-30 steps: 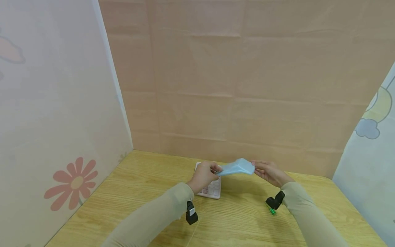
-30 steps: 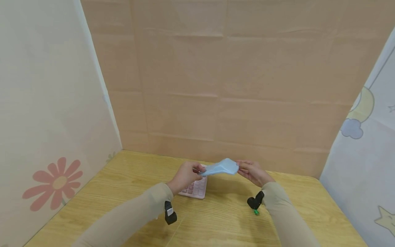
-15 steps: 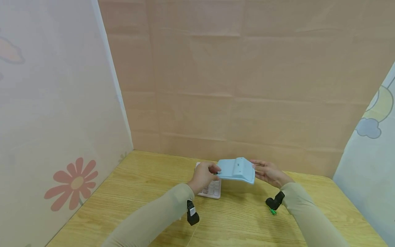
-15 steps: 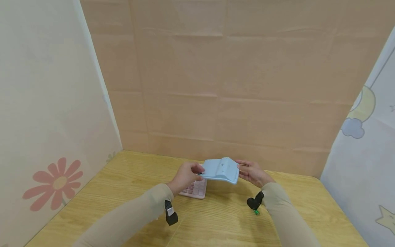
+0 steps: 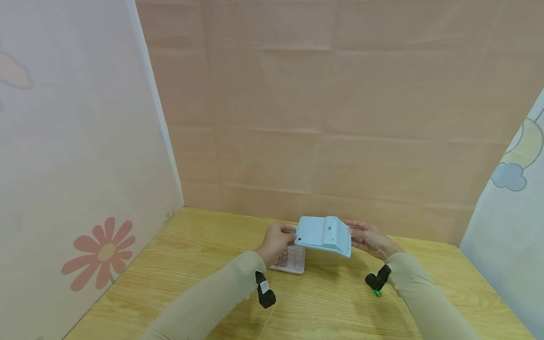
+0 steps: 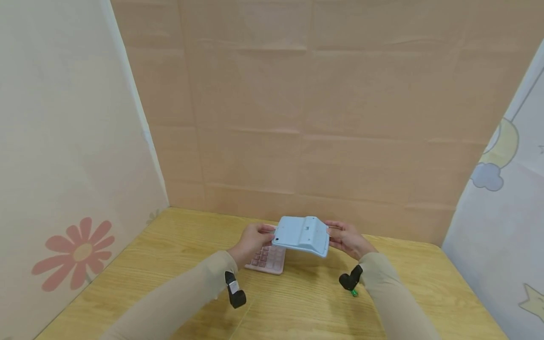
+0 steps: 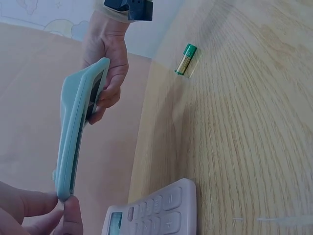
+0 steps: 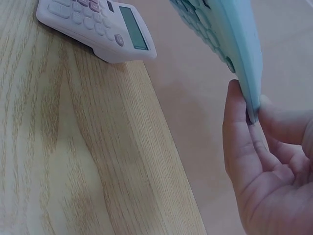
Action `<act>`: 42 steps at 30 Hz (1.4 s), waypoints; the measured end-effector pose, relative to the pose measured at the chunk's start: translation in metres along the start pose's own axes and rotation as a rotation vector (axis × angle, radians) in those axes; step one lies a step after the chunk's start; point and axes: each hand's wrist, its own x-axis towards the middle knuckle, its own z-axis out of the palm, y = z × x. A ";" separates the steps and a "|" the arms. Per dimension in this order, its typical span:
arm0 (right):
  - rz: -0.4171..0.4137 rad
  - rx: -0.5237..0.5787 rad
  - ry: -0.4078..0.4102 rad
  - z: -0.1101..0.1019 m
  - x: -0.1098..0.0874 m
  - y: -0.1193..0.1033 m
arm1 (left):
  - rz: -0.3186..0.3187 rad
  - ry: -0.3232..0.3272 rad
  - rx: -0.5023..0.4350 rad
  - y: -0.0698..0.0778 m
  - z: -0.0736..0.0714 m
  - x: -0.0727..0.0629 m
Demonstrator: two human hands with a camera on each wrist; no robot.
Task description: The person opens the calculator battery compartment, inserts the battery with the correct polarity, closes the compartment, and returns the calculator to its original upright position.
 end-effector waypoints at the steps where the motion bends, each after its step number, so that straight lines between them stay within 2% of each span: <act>1: 0.003 -0.004 0.002 0.001 0.000 0.000 | -0.002 -0.002 -0.009 -0.001 0.000 0.001; 9: 0.008 -0.008 0.001 0.004 -0.001 -0.001 | -0.002 -0.015 -0.027 -0.003 0.000 0.002; 18: 0.033 -0.005 0.019 0.004 0.000 0.002 | -0.046 -0.029 -0.041 -0.004 -0.001 0.002; 22: 0.048 -0.007 0.021 0.003 -0.001 0.001 | -0.038 -0.030 -0.038 -0.003 -0.001 0.000; 31: 0.043 0.055 0.044 0.001 -0.002 -0.001 | -0.035 -0.030 -0.009 -0.003 0.000 0.001; 36: 0.051 0.034 0.059 0.004 -0.003 -0.003 | -0.040 -0.035 -0.018 -0.004 0.000 0.002; 42: 0.076 -0.063 0.107 0.008 -0.004 -0.006 | -0.038 -0.043 -0.025 -0.005 -0.001 0.001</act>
